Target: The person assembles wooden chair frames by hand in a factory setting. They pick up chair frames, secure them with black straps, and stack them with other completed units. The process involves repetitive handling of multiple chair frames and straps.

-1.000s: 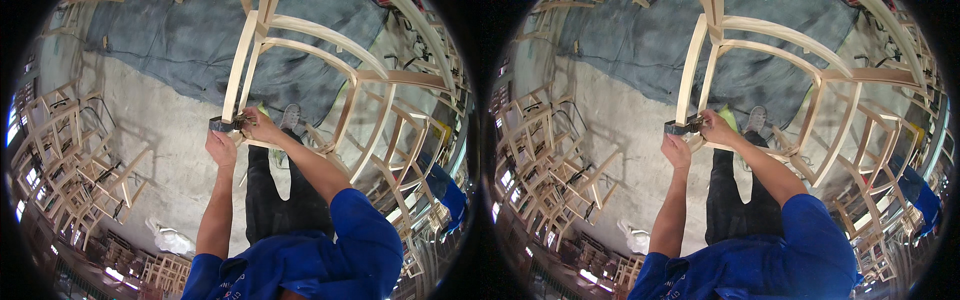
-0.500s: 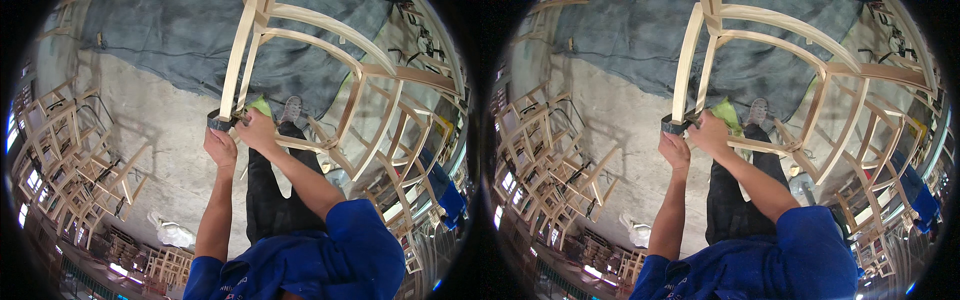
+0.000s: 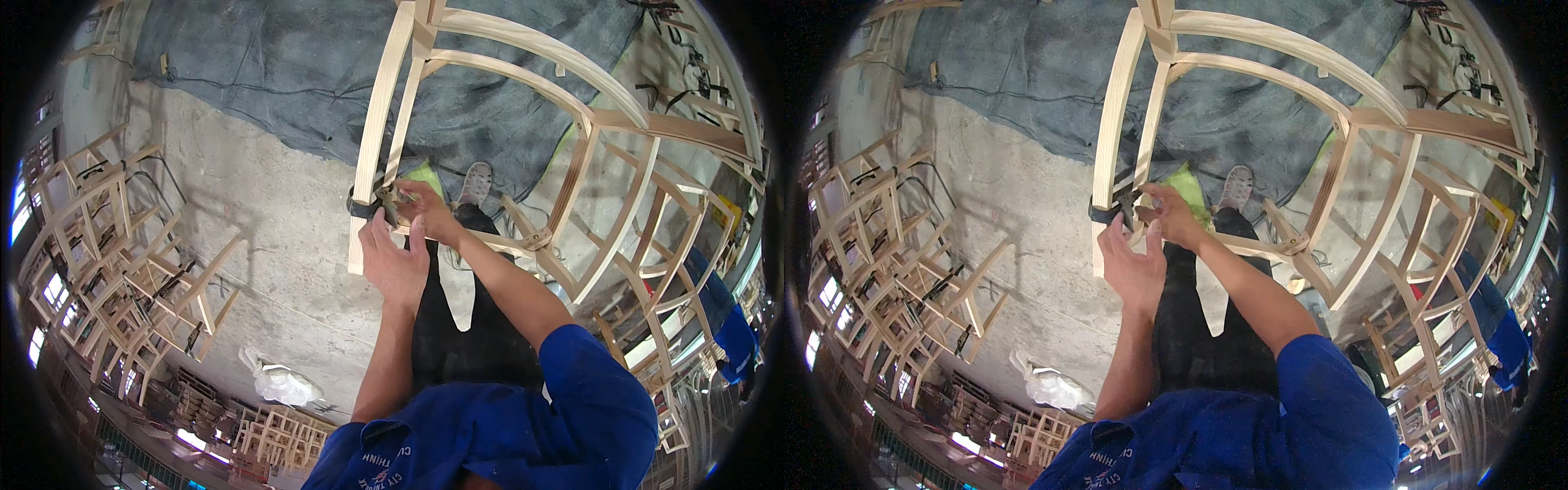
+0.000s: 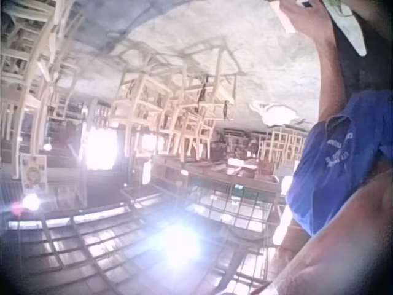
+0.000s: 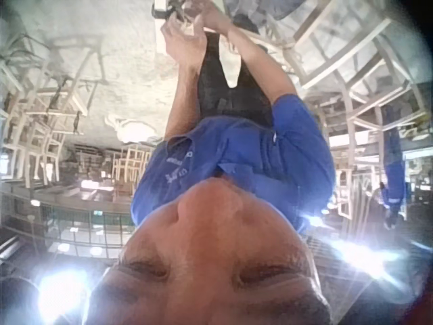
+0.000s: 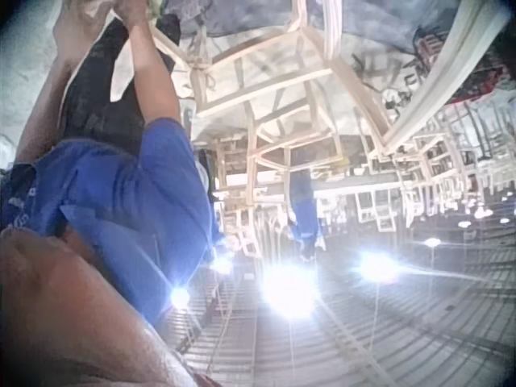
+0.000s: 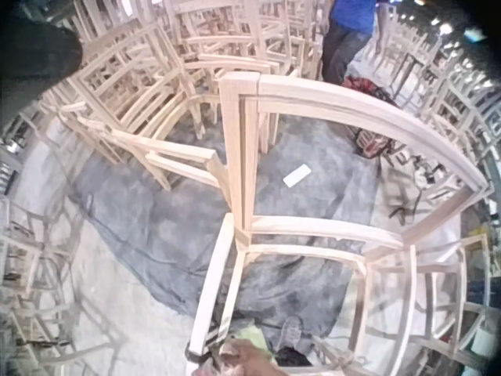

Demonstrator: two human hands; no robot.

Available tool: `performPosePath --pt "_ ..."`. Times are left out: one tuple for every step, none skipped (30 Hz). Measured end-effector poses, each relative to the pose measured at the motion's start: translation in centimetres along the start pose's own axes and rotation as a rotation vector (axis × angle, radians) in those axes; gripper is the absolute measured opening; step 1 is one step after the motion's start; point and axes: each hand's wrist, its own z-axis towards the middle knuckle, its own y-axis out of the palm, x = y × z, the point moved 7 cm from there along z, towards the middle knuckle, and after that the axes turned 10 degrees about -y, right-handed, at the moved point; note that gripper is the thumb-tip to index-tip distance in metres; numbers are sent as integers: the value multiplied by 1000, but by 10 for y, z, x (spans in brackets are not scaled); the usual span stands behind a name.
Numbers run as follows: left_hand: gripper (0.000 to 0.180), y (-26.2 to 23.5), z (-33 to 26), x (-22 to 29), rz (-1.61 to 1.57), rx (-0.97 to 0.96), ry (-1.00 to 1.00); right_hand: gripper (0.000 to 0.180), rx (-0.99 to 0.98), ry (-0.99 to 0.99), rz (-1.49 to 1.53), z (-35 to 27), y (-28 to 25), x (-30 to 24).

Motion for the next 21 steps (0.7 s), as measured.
performPosePath --pt "45 6 4 -1 46 -60 -74 28 -33 -134 -60 9 6 -7" --pt "48 4 10 1 129 -50 -76 29 -62 -268 -120 15 11 -14" --pt "47 6 15 -2 180 -89 -78 30 -70 -135 21 20 16 -5" --pt "46 6 17 -7 228 -129 -92 30 -87 3 159 20 23 2" --pt "46 8 17 -12 275 -170 -104 31 -102 142 295 17 29 8" --pt "44 13 17 -13 360 -225 -110 31 -116 57 264 21 25 6" --pt "43 17 17 -13 368 -262 -126 29 -132 3 214 24 25 6" --pt "42 20 18 -12 377 -299 -142 28 -147 -52 164 27 25 5" --pt "41 24 19 -11 383 -338 -159 27 -162 -106 112 30 24 3" --pt "41 26 21 -8 363 -352 -162 24 -198 -116 127 32 24 3" --pt "43 27 24 -4 342 -366 -165 24 -233 -127 142 35 22 3" --pt "45 27 26 -1 322 -379 -173 24 -273 -137 159 35 22 3" --pt "47 30 30 0 354 -384 -185 25 -273 -169 196 35 21 2" --pt "49 33 34 1 385 -388 -195 27 -272 -202 232 34 20 1" --pt "52 35 37 2 417 -388 -205 28 -272 -239 270 36 18 -2" --pt "58 36 39 4 409 -357 -192 28 -265 -302 214 38 17 -5" --pt "56 37 39 3 378 -345 -181 28 -257 -366 158 39 15 -9" --pt "55 39 37 -2 345 -334 -176 28 -254 -425 101 39 13 -14" --pt "53 40 35 -6 313 -323 -171 27 -276 -391 150 39 13 -13" --pt "51 42 33 -9 297 -299 -162 26 -299 -357 198 38 13 -12" --pt "49 43 30 -7 280 -277 -147 25 -314 -324 244 38 11 -11"
